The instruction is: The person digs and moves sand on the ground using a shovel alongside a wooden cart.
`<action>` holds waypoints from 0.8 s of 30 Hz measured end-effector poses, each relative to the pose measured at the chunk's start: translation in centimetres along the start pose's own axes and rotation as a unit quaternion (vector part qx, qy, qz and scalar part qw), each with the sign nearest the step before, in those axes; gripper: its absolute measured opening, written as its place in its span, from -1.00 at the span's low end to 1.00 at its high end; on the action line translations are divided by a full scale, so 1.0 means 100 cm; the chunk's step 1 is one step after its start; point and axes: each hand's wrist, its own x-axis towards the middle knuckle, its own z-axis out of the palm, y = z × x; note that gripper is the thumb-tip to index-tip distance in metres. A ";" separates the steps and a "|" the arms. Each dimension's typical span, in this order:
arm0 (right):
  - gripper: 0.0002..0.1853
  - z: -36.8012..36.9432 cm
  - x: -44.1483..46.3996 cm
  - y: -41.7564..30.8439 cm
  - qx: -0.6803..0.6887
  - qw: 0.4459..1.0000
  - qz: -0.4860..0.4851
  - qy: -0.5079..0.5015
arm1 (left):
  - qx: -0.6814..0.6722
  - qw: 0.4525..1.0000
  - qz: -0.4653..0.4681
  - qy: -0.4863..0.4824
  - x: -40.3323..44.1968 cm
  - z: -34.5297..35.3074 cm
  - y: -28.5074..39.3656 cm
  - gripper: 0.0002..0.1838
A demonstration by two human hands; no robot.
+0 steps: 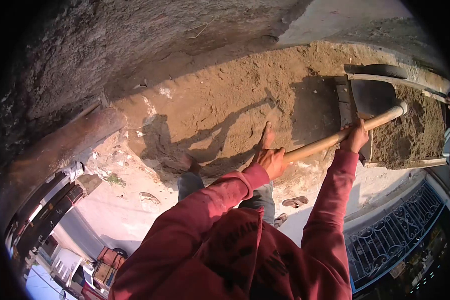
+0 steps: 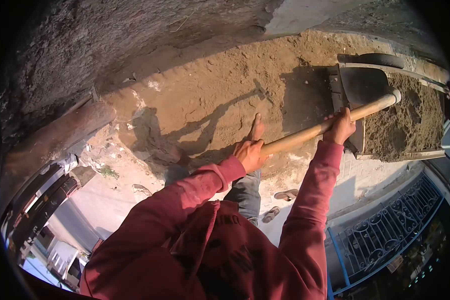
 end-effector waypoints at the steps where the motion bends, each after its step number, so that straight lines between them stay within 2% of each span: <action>1: -0.84 0.021 -0.005 0.046 -0.005 1.000 0.021 -0.019 | 0.023 0.998 -0.054 -0.038 -0.005 -0.018 -0.031 -0.47; 4: -0.78 0.086 -0.036 0.187 -0.042 0.997 0.066 0.008 | 0.044 0.994 -0.093 -0.021 -0.019 -0.036 -0.154 -0.44; 6: -0.77 0.126 -0.071 0.289 -0.089 0.989 0.117 0.022 | 0.074 0.986 -0.130 -0.070 -0.035 -0.055 -0.238 -0.41; 8: -0.76 0.155 -0.133 0.392 -0.143 0.968 0.202 0.048 | 0.059 0.974 -0.194 -0.105 -0.071 -0.070 -0.316 -0.42; 9: -0.75 0.155 -0.162 0.457 -0.145 0.955 0.257 0.015 | 0.091 0.963 -0.227 -0.117 -0.100 -0.079 -0.348 -0.43; 10: -0.71 0.140 -0.179 0.564 -0.163 0.926 0.341 0.022 | 0.126 0.950 -0.257 -0.127 -0.131 -0.091 -0.371 -0.45; 11: -0.67 0.106 -0.162 0.526 -0.216 0.948 0.229 -0.048 | 0.153 0.935 -0.284 -0.146 -0.163 -0.106 -0.382 -0.50; 12: -0.70 0.114 -0.200 0.553 -0.265 0.943 0.197 -0.033 | 0.183 0.919 -0.308 -0.165 -0.189 -0.120 -0.385 -0.55; 13: -0.73 0.130 -0.252 0.601 -0.296 0.924 0.240 -0.028 | 0.182 0.917 -0.311 -0.170 -0.203 -0.132 -0.384 -0.55; 15: -0.79 0.144 -0.318 0.647 -0.232 0.889 0.390 -0.066 | 0.164 0.922 -0.320 -0.142 -0.222 -0.150 -0.374 -0.54; 16: -0.82 0.143 -0.324 0.651 -0.171 0.859 0.475 -0.088 | 0.166 0.924 -0.315 -0.139 -0.220 -0.146 -0.365 -0.54; 18: -0.85 0.133 -0.303 0.647 -0.091 0.812 0.561 -0.136 | 0.130 0.933 -0.277 -0.188 -0.197 -0.122 -0.332 -0.47; 19: -0.91 0.143 -0.297 0.588 -0.115 0.810 0.558 -0.141 | 0.096 0.958 -0.245 -0.114 -0.187 -0.120 -0.302 -0.42; 20: -0.91 0.131 -0.282 0.572 -0.086 0.804 0.554 -0.197 | 0.075 0.968 -0.226 -0.080 -0.184 -0.121 -0.267 -0.40; 22: -0.87 0.109 -0.253 0.528 -0.028 0.751 0.641 -0.155 | 0.047 0.983 -0.177 -0.010 -0.175 -0.126 -0.198 -0.32; 24: -0.84 0.092 -0.231 0.469 -0.027 0.761 0.629 -0.156 | -0.135 0.975 -0.177 -0.007 -0.165 -0.110 -0.148 -0.16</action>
